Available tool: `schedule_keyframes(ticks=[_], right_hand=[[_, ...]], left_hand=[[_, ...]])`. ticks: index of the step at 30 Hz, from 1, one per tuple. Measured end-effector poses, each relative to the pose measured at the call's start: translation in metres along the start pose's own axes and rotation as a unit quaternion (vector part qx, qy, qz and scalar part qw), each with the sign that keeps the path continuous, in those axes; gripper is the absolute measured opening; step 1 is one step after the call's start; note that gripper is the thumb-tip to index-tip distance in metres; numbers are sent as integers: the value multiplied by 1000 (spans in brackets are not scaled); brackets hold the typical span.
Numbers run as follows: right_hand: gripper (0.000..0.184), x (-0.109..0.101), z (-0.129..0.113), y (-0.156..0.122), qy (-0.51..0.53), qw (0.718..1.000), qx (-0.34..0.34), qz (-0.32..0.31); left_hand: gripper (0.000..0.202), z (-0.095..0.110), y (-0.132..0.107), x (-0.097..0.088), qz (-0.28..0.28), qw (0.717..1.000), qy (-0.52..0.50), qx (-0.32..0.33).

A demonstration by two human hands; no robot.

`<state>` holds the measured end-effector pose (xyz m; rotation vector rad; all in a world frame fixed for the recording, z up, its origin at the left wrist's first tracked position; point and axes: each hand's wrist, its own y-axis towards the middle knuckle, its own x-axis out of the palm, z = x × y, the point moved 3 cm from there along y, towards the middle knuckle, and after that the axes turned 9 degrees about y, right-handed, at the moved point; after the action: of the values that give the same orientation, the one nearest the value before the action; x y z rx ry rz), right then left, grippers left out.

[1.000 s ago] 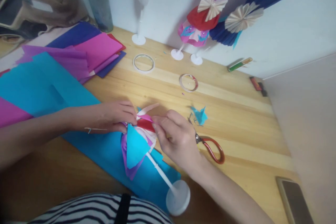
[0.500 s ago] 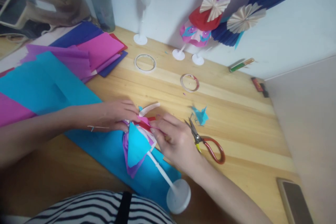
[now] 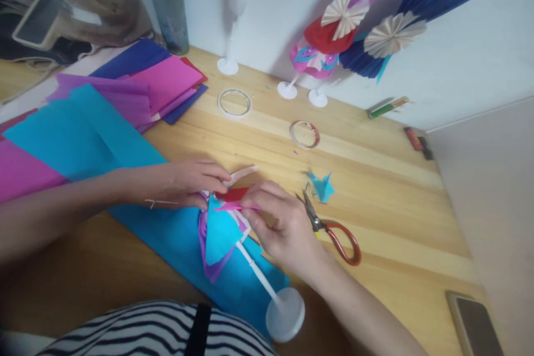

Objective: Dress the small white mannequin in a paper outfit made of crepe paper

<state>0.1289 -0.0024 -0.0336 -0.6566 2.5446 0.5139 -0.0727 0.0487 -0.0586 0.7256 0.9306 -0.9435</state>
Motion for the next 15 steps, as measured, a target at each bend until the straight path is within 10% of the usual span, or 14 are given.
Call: schedule_keyframes(ticks=[9, 15], right_hand=[[17, 5, 2, -7, 50, 993, 74, -77], [11, -7, 10, -5, 21, 997, 68, 14]], left_hand=[[32, 5, -1, -1, -43, 997, 69, 2], [29, 7, -2, -5, -31, 998, 51, 10]])
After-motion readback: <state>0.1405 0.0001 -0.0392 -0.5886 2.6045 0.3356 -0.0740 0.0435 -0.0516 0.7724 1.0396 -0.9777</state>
